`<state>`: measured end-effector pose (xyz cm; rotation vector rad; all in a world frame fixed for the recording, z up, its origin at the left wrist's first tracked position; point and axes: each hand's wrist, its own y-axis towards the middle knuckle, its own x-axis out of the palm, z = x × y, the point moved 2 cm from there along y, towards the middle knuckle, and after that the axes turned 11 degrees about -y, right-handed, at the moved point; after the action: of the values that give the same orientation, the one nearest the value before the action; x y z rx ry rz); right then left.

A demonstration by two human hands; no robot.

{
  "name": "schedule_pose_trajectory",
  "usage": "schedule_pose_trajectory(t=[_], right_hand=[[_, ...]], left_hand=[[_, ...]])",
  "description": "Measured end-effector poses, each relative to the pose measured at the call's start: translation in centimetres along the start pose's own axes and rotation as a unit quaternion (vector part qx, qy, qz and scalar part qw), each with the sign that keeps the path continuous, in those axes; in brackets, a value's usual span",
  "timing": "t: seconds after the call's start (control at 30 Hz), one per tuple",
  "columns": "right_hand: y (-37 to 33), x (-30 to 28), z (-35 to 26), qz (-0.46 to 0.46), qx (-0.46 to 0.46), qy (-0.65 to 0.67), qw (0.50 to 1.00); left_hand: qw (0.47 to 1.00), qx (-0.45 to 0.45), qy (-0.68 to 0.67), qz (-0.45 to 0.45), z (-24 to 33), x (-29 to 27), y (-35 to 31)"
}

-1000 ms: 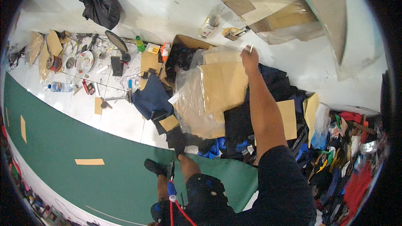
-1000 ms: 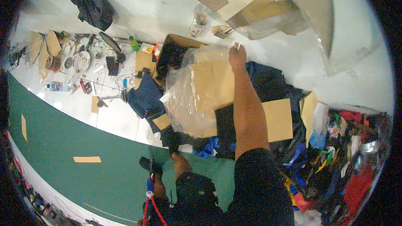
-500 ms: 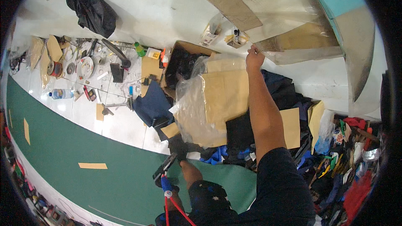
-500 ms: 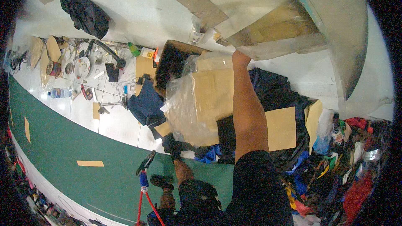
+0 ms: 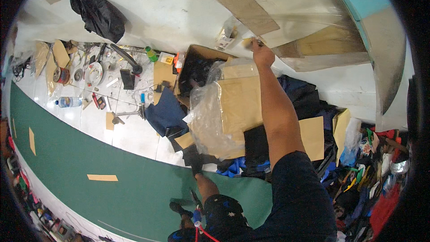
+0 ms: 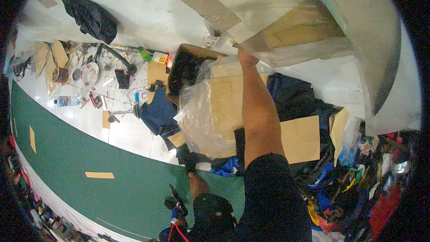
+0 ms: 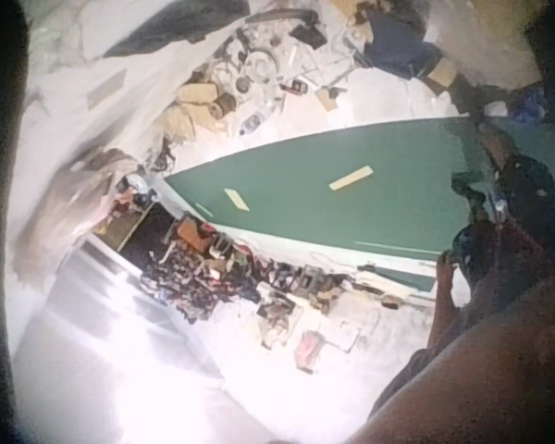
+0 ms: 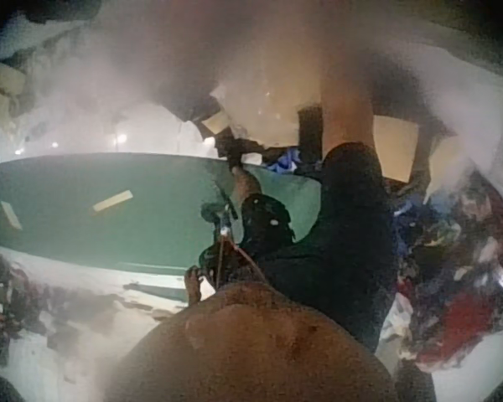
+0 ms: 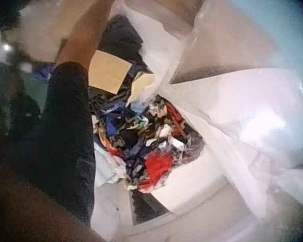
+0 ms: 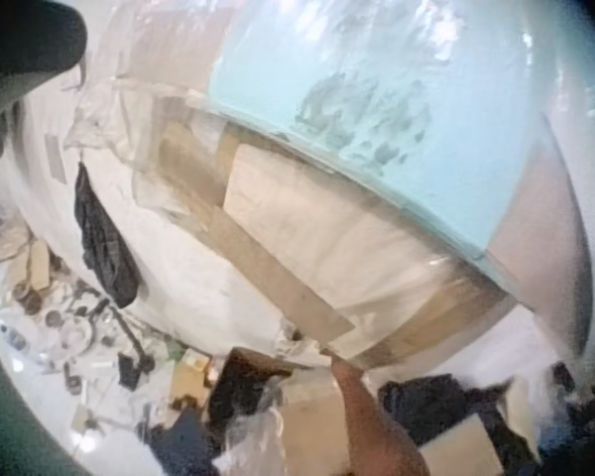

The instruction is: The person places a metal ruler on a green floor mat and uses a small yellow block to mark or rub along the ruler's edge. They reposition the ruler multiple times and repeat the marking action across different sections of the mat.

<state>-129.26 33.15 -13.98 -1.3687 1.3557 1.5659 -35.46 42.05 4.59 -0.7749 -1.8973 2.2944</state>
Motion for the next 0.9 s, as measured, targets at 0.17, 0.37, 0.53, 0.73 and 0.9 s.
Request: schedule_pose_trajectory(t=[0.17, 0.37, 0.53, 0.73, 0.9], right_hand=[[0.9, 2.0, 4.8, 0.105, -0.002, 0.099, 0.990], [-0.4, 0.0, 3.9, 0.149, -0.021, 0.207, 0.967], [1.1, 0.2, 4.7, 0.173, -0.122, 0.086, 0.973], [2.5, 6.1, 9.2, 0.121, -0.325, -0.098, 0.933], [7.3, 4.5, 14.9, 0.077, -0.339, -0.319, 0.882]], left_hand=[[1.000, -0.024, 0.009, 0.016, -0.3, -0.3, 0.9], [1.000, -0.016, 0.009, 0.017, -1.0, -0.6, 0.6], [1.000, -0.003, -0.013, 0.005, -0.8, 0.2, 0.4], [0.996, 0.020, 0.088, -0.025, -3.6, 0.3, 1.8], [0.997, 0.056, 0.022, -0.038, -5.0, 3.6, 6.5]])
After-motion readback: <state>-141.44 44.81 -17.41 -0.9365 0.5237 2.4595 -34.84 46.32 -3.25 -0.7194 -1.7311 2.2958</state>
